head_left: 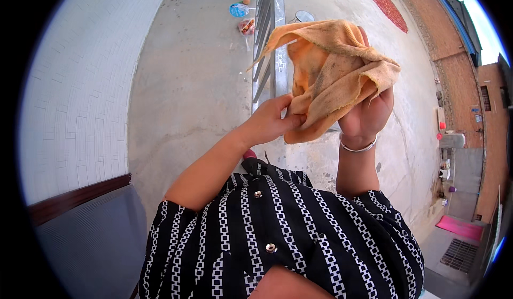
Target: The person scrubs a metal railing with a steel wool pad, then wipes it with a cloth. They dip the cloth into a metal bowl of water and continue wiping the railing and a nearby window frame.
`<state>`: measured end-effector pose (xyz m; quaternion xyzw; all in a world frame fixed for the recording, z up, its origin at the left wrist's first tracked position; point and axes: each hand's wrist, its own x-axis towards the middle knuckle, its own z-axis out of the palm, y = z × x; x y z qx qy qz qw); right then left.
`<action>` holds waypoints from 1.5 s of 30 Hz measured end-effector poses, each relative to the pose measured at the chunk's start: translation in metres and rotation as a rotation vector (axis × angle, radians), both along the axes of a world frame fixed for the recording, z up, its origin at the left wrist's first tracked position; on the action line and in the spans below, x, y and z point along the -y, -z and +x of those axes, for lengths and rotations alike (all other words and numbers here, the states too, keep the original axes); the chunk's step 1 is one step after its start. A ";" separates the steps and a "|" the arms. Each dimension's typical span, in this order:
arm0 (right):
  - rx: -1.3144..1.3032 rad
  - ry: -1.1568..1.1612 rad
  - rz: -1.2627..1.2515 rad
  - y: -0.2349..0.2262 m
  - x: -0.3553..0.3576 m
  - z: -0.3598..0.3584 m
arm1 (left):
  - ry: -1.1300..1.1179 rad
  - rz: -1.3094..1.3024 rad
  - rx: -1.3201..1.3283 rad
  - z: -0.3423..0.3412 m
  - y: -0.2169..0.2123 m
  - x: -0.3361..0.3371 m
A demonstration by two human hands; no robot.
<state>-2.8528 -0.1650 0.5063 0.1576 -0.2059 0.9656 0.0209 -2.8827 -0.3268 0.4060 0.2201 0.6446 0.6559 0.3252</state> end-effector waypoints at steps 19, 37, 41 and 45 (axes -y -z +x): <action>0.438 0.995 1.751 0.154 0.034 0.053 | -0.037 -0.067 0.016 -0.011 0.089 0.056; 0.986 0.498 2.067 0.162 0.001 -0.252 | -0.131 -0.086 -0.708 -0.228 0.081 -0.048; 1.044 0.524 2.018 0.161 -0.020 -0.352 | -0.090 -0.144 -0.717 -0.335 0.080 -0.073; 1.084 0.493 1.964 0.148 -0.031 -0.430 | -0.056 -0.243 -0.710 -0.419 0.074 -0.088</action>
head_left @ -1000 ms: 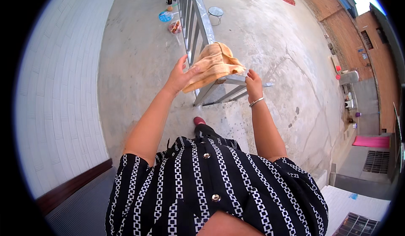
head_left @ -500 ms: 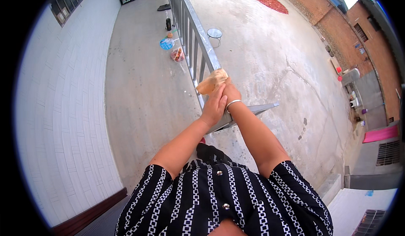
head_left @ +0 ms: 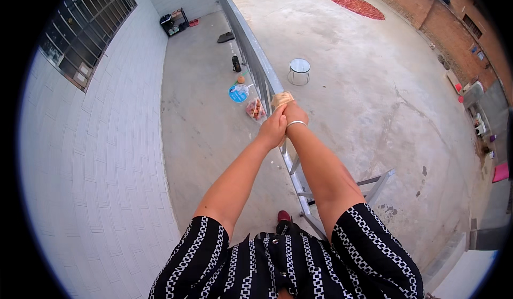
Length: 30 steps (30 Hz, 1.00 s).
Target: The person scrubs a metal railing with a steel wool pad, then wipes it with a cloth. They dip the cloth into a metal bowl of water and continue wiping the railing and a nearby window frame.
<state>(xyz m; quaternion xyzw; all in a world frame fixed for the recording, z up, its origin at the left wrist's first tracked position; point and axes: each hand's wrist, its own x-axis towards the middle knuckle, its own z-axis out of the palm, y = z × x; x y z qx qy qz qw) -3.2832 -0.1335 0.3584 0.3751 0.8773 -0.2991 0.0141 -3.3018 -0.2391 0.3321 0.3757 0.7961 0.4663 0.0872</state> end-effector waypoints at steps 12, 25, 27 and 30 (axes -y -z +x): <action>0.005 0.028 0.071 0.003 -0.035 -0.190 | 0.066 0.023 0.140 -0.189 -0.010 -0.034; 0.145 0.183 0.257 0.004 -0.060 -0.367 | 0.332 -0.013 -0.072 -0.399 -0.009 -0.063; 0.135 0.197 0.278 0.008 -0.064 -0.393 | 0.343 -0.034 -0.118 -0.425 -0.010 -0.066; 0.120 0.171 0.320 0.011 -0.072 -0.435 | 0.330 -0.055 -0.172 -0.466 -0.008 -0.072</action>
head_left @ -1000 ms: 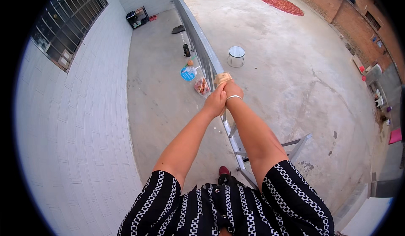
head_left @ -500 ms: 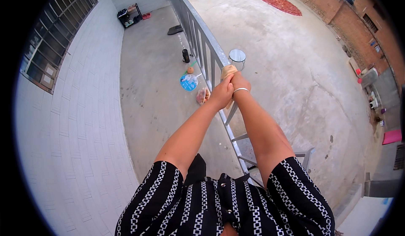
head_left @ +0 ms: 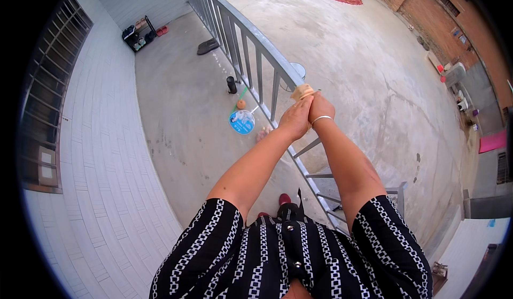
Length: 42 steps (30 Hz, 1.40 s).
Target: The person scrubs a metal railing with a steel wool pad, then wipes it with a cloth. They dip the cloth into a metal bowl of water and continue wiping the railing and a nearby window frame.
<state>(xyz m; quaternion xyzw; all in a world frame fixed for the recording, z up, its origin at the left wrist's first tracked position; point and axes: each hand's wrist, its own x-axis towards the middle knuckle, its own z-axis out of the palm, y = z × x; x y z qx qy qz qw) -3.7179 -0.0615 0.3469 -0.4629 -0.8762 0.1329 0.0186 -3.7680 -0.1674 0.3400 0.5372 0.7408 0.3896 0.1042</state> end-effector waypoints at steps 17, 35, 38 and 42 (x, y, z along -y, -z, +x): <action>-0.076 -0.041 -0.033 -0.002 -0.082 -0.349 | -0.045 -0.147 -0.079 -0.347 -0.008 -0.081; -0.083 -0.038 -0.009 -0.004 -0.156 -0.710 | -0.048 -0.006 -0.043 -0.708 0.013 -0.162; -0.032 0.019 -0.007 -0.003 -0.164 -0.765 | 0.005 -0.054 -0.019 -0.767 0.006 -0.169; -0.004 0.057 -0.030 -0.013 -0.176 -0.840 | 0.082 -0.098 -0.060 -0.850 -0.001 -0.180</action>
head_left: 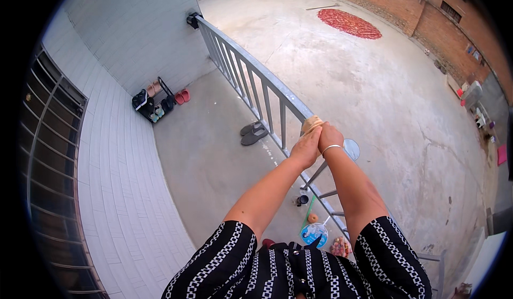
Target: The person scrubs a metal railing with a steel wool pad, then wipes it with a cloth. They dip the cloth into a metal bowl of water and continue wiping the railing and a nearby window frame.
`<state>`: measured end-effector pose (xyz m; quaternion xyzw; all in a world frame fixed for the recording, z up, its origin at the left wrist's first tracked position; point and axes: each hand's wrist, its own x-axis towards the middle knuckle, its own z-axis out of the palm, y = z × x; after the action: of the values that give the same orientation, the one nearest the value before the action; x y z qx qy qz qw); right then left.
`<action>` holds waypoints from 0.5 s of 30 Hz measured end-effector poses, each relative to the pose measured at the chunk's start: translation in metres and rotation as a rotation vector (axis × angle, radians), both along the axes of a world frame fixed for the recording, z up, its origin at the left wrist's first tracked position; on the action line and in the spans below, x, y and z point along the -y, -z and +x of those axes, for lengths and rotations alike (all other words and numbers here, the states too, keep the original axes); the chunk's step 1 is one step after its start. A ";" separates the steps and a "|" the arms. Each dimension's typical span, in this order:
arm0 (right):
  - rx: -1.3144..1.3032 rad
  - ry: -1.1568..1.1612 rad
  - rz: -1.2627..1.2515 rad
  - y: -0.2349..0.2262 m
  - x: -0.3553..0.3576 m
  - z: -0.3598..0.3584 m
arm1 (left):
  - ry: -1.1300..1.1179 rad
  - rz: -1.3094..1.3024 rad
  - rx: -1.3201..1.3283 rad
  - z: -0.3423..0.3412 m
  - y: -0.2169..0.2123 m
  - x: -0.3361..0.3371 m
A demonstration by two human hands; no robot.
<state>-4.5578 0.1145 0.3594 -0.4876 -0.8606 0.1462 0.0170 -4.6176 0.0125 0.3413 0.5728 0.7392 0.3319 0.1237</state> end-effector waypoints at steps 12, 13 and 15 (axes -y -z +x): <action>-0.071 -0.041 0.047 0.005 -0.061 -0.274 | -0.063 0.072 -0.053 -0.270 0.019 -0.062; -0.066 -0.043 0.039 0.010 -0.067 -0.300 | -0.072 0.061 -0.055 -0.295 0.018 -0.067; -0.065 -0.037 0.025 0.012 -0.085 -0.357 | -0.112 -0.114 0.001 -0.345 0.000 -0.082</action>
<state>-4.9153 0.1991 0.3472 -0.4662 -0.8703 0.1515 0.0483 -4.9623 0.0942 0.3411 0.5223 0.7878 0.2961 0.1374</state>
